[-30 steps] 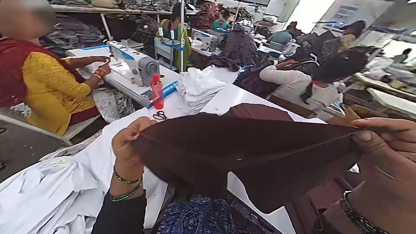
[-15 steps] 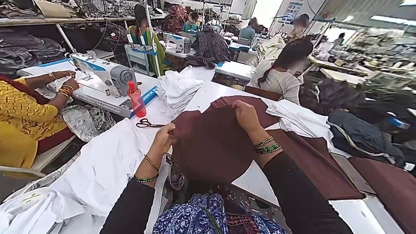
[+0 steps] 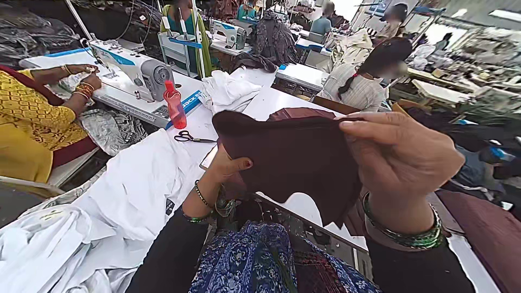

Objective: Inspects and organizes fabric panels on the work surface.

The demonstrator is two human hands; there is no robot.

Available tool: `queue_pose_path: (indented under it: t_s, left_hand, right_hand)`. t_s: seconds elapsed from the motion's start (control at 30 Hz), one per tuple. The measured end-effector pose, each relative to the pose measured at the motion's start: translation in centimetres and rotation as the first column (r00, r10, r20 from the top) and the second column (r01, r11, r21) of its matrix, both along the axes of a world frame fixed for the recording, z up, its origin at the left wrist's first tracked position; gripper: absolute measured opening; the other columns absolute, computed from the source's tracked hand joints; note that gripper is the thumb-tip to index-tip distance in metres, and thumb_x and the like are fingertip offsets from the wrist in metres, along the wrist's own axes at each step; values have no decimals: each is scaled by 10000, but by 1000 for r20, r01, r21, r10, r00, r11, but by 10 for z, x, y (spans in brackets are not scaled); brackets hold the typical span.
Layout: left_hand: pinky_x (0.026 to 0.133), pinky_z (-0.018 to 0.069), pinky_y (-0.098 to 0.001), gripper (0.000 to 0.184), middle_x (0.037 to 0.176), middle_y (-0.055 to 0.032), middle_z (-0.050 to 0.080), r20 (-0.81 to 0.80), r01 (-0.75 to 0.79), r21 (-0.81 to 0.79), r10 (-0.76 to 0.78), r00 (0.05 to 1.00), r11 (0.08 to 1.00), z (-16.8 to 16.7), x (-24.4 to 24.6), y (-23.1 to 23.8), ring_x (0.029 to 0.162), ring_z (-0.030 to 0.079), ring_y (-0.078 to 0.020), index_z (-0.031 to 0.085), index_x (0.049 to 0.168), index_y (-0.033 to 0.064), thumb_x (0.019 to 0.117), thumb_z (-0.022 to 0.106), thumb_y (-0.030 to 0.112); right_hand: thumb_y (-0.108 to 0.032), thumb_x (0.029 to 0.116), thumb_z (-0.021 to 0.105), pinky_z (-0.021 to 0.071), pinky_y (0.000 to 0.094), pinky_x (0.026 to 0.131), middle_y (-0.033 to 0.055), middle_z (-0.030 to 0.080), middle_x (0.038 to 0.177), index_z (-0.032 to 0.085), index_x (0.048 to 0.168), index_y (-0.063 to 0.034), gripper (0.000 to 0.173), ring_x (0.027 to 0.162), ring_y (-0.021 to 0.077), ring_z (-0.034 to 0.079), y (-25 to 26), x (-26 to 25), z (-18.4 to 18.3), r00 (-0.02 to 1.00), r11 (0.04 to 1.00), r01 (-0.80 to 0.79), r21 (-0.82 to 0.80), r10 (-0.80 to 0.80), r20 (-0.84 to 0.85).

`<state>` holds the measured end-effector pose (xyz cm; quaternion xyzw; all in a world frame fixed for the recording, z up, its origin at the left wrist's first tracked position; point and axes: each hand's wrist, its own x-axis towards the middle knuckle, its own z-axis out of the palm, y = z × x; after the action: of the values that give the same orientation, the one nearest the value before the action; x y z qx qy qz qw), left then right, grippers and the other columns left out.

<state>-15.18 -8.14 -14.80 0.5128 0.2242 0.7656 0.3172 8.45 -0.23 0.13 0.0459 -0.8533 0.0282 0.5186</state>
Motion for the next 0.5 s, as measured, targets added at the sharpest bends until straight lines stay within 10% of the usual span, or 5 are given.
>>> queue_pose_path:
  t_s: [0.17,0.33,0.4,0.5]
  left_hand:
    - [738,587,-217,205,866,88,743,130,-2,-207,29,991,978,6,0,31,785,687,4,726,952,194,974,581,51]
    - [771,564,-342,213,1001,-116,683,-128,-325,-747,354,927,580,-44,-44,100,840,666,-159,605,1202,13,1042,590,153]
    - [1014,504,-460,520,1357,-278,570,-270,-383,-821,303,914,424,-79,-69,112,1191,613,-324,411,1463,-53,1014,620,106]
    - [1046,493,-452,797,1445,-324,490,-376,-445,-808,243,894,385,-89,-80,111,1275,579,-358,180,1585,12,942,650,-8]
  right_hand:
    - [-33,975,545,526,173,910,64,728,1095,720,1117,24,233,997,-14,657,81,-24,-11,982,914,184,-362,-153,112]
    - [-107,1059,502,559,490,885,251,649,1272,523,1418,18,381,1009,337,688,126,-28,-68,884,571,460,-680,-221,413]
    - [-120,1054,533,553,500,945,242,635,1309,548,1399,16,371,1073,335,688,124,-15,-86,855,527,507,-682,-210,474]
    - [-138,1000,570,557,416,953,216,643,1311,631,1297,48,356,1084,256,686,108,22,-127,851,568,486,-664,-132,509]
